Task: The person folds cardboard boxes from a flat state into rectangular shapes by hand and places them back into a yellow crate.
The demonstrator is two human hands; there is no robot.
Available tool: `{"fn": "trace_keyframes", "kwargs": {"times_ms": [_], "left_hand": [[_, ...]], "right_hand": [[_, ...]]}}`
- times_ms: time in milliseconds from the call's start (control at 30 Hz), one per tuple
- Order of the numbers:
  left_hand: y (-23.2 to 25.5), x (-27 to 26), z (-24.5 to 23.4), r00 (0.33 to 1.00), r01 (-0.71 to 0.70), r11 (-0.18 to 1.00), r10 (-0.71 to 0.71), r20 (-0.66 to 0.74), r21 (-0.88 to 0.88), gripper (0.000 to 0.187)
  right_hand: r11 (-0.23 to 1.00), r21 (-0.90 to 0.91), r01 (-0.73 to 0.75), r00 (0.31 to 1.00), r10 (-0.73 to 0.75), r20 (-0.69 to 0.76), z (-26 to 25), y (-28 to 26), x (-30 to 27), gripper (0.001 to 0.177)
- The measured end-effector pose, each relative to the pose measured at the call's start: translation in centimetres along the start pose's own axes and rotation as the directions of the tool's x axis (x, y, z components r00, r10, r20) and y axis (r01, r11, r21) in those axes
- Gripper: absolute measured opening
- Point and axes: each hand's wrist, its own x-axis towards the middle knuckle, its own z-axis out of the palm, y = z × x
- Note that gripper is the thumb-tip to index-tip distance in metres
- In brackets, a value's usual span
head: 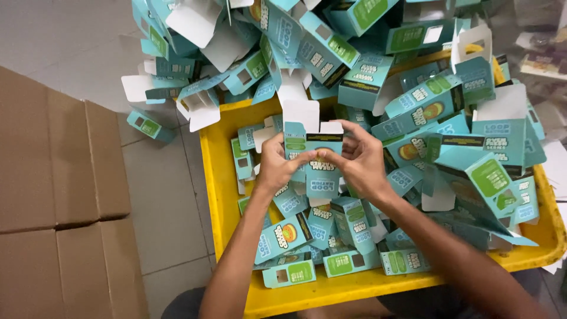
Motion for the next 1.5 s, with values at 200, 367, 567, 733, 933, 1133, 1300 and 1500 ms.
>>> {"fn": "trace_keyframes", "kwargs": {"times_ms": [200, 367, 567, 733, 933, 1133, 1300, 1500], "left_hand": [[1.0, 0.3, 0.3, 0.998, -0.024, 1.000, 0.024, 0.053, -0.011, 0.052], [3.2, -0.6, 1.8, 0.997, -0.067, 0.984, 0.073, -0.034, 0.165, 0.096], [3.2, -1.2, 1.5, 0.993, -0.118, 0.982, 0.120, -0.009, 0.149, 0.074], [2.5, -1.0, 1.8, 0.989, -0.129, 0.992, 0.129, 0.067, -0.007, 0.077], [2.2, -2.0, 2.4, 0.987, -0.125, 0.991, 0.130, 0.099, -0.057, 0.062], [0.5, -2.0, 3.4, 0.974, -0.215, 0.977, 0.215, 0.070, -0.007, 0.047], [0.4, -2.0, 4.0, 0.951, -0.308, 0.950, 0.306, 0.034, 0.051, 0.031], [0.0, -1.7, 4.2, 0.936, -0.345, 0.933, 0.350, -0.031, 0.101, 0.038]], "right_hand": [[0.999, 0.015, -0.037, 0.998, 0.038, -0.042, -0.8, 1.3, 0.2, 0.073], [0.993, -0.091, 0.070, 0.993, -0.078, -0.094, -0.7, 0.5, -0.3, 0.072], [0.965, -0.177, 0.195, 0.976, -0.208, -0.059, -0.8, -0.2, -0.1, 0.058], [0.973, -0.123, 0.193, 0.980, -0.198, -0.026, -1.1, 0.0, 0.2, 0.049], [0.967, -0.152, 0.206, 0.978, -0.206, 0.015, -1.4, 1.1, 0.0, 0.024], [0.939, -0.142, 0.315, 0.947, -0.320, -0.016, -1.6, 2.0, -0.1, 0.040], [0.954, -0.033, 0.298, 0.955, -0.298, 0.008, -1.4, 3.5, -0.8, 0.034], [0.969, 0.114, 0.217, 0.974, -0.222, 0.033, -0.5, 1.9, -1.1, 0.049]]}}
